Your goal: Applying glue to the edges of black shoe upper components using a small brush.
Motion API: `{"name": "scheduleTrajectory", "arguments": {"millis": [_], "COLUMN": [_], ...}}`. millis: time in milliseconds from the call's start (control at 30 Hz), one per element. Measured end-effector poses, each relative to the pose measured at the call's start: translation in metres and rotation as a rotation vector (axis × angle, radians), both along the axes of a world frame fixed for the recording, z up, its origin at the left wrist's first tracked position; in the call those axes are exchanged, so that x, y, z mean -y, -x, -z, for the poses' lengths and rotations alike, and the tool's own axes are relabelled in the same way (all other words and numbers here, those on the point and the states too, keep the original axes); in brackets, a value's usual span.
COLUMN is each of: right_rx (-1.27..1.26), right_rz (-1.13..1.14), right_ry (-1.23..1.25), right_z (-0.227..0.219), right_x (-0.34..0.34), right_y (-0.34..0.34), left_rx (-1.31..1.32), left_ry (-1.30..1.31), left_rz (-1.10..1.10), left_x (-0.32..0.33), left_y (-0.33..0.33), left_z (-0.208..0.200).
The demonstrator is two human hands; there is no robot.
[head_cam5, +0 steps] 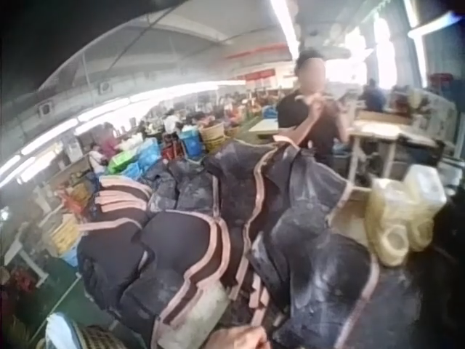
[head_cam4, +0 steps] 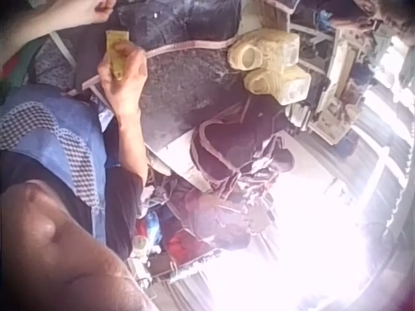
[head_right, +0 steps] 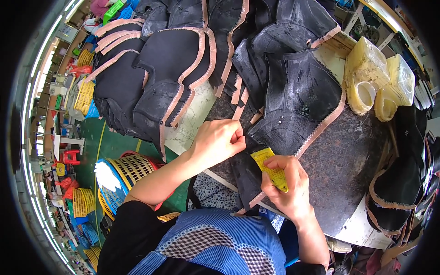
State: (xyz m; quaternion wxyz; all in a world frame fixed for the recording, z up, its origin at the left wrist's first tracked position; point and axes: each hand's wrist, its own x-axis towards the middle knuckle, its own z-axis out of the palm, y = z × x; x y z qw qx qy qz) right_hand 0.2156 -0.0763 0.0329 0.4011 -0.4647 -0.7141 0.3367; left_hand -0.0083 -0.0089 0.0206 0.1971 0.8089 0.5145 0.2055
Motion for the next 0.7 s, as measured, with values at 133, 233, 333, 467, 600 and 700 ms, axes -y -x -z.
{"name": "scheduleTrajectory", "arguments": {"millis": [133,233,333,467,600,700], "right_rx": [0.012,0.007,0.0,0.004,0.001,-0.003], "right_rz": [-0.006,-0.01,-0.004,-0.015,-0.02,0.009], "right_ry": [-0.027,-0.038,-0.035,-0.037,-0.047,-0.036], "right_z": [0.001,0.003,0.006,0.004,0.004,0.005], "right_x": [0.001,0.001,0.0,0.0,0.001,0.004], "right_y": [-0.001,-0.004,-0.004,-0.004,-0.003,-0.002], "left_rx": [-0.09,-0.135,0.275,0.184,-0.09,-0.025], "left_ry": [-0.063,-0.229,0.086,0.065,-0.049,-0.123], "left_rz": [-0.112,-0.2,-0.155,-0.027,-0.146,-0.117], "left_x": [0.003,-0.003,0.001,0.002,-0.011,-0.016], "left_y": [0.0,0.029,0.023,0.005,0.018,0.036], "left_z": [0.008,0.019,0.007,0.002,0.011,0.014]}}
